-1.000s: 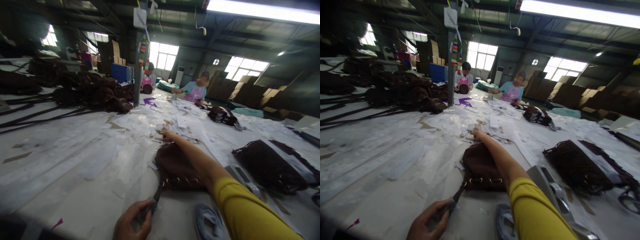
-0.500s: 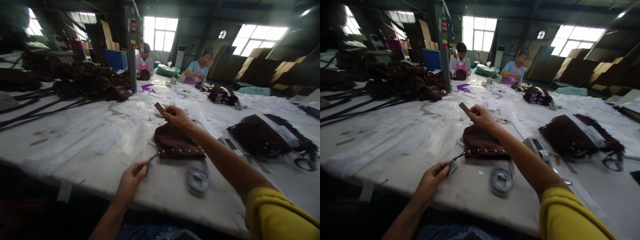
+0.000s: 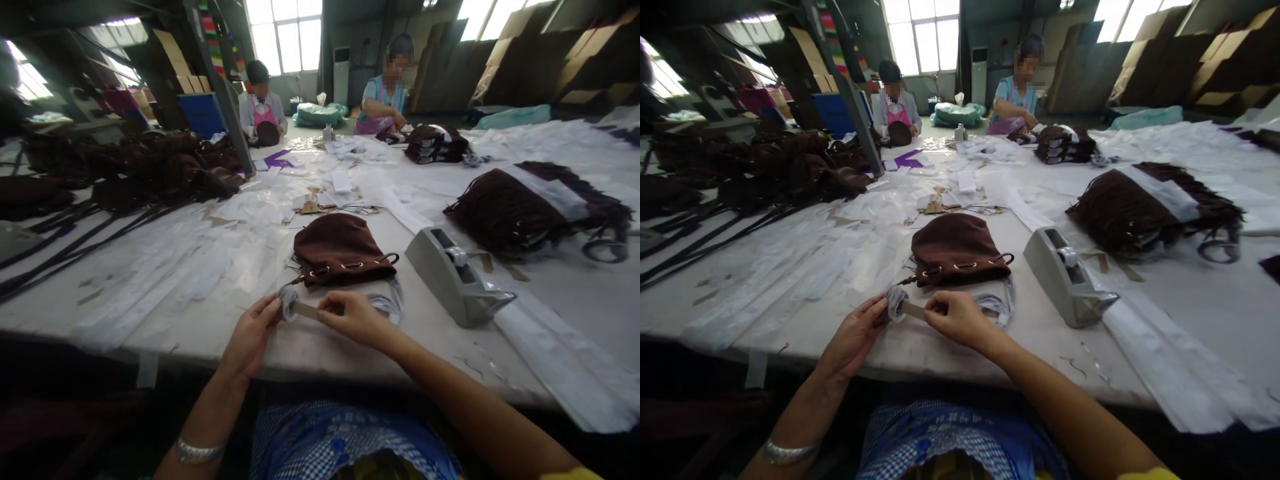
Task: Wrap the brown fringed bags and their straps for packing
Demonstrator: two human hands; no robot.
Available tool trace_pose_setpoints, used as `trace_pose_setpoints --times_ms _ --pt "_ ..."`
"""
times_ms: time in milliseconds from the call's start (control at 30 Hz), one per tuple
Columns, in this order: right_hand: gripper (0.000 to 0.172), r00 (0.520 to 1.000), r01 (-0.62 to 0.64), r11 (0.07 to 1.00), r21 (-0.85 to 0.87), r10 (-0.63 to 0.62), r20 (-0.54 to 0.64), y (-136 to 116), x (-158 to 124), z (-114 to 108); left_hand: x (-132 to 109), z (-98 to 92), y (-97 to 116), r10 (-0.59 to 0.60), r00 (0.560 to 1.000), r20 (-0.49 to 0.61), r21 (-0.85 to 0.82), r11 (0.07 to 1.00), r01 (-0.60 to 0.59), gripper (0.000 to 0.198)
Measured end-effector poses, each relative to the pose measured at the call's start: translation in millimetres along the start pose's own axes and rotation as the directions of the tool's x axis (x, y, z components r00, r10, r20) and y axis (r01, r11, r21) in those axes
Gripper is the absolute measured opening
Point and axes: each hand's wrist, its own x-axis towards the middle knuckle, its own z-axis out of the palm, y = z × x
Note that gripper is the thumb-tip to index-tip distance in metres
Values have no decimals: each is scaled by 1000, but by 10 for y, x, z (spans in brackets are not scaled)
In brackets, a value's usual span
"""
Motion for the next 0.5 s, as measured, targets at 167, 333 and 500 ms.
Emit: trace_pose_setpoints --times_ms 167,333,500 --pt "8 998 59 997 44 -58 -14 42 88 118 -81 22 -75 115 992 -47 209 972 -103 44" --pt "14 998 65 961 268 -66 -4 96 208 305 -142 97 -88 215 976 -19 336 921 -196 42" --pt "30 950 -306 625 719 148 275 65 177 398 -146 113 -90 261 965 -24 382 894 -232 42"
